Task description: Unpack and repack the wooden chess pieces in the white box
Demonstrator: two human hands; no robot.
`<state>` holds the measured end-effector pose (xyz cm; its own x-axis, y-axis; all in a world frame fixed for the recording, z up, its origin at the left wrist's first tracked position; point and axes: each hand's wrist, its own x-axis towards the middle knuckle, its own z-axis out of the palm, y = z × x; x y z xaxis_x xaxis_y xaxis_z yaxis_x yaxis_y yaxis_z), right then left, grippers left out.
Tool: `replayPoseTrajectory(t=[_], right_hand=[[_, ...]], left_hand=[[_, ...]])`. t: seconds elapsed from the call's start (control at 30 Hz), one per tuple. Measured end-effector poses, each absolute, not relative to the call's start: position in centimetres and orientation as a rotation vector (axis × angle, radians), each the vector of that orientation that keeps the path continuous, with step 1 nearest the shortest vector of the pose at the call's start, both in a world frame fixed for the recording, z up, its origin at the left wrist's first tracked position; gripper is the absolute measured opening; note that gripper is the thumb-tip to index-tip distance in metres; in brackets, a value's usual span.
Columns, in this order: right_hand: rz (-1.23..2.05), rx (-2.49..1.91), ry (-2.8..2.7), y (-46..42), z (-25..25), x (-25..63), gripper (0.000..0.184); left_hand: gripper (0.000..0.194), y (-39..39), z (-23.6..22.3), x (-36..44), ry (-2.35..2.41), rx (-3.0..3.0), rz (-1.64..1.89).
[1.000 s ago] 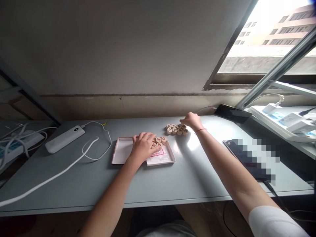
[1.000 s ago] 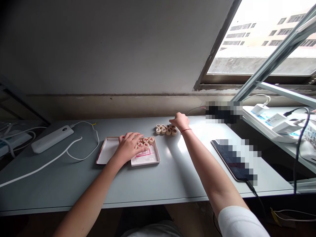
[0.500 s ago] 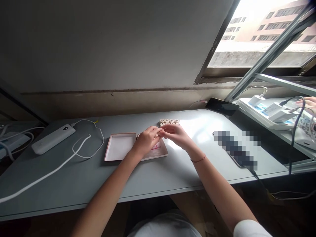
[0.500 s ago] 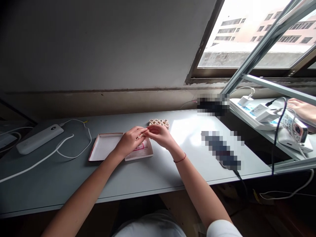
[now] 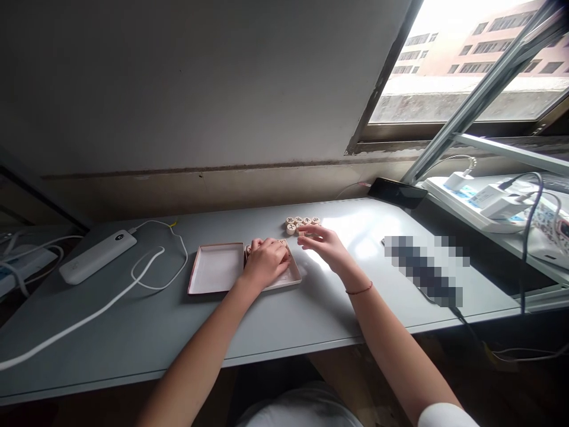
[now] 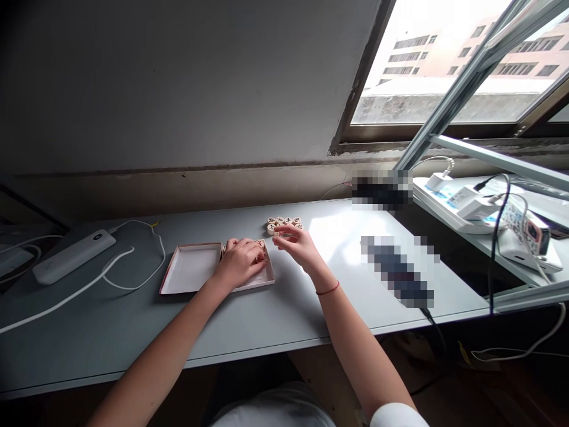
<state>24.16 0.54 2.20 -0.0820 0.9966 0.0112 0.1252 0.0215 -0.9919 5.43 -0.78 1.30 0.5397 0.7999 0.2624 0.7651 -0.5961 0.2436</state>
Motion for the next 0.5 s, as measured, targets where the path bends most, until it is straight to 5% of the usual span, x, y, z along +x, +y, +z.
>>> replayPoseTrajectory(t=[0.17,0.33,0.5], right_hand=[[0.965,-1.183,-1.664,0.1,1.4,23.7,0.042],[0.612,-1.155,-2.113,-0.3,0.7,22.7,0.007],[0.392,-1.177,-2.222,-0.4,0.0,22.0,0.004]], left_hand=[[0.009,-0.7,1.1,4.7,1.430,2.755,0.559],[0.031,-0.7,2.0,1.8,1.590,2.597,0.527],[0.049,-0.6,3.0,-1.1,1.673,2.412,0.384]])
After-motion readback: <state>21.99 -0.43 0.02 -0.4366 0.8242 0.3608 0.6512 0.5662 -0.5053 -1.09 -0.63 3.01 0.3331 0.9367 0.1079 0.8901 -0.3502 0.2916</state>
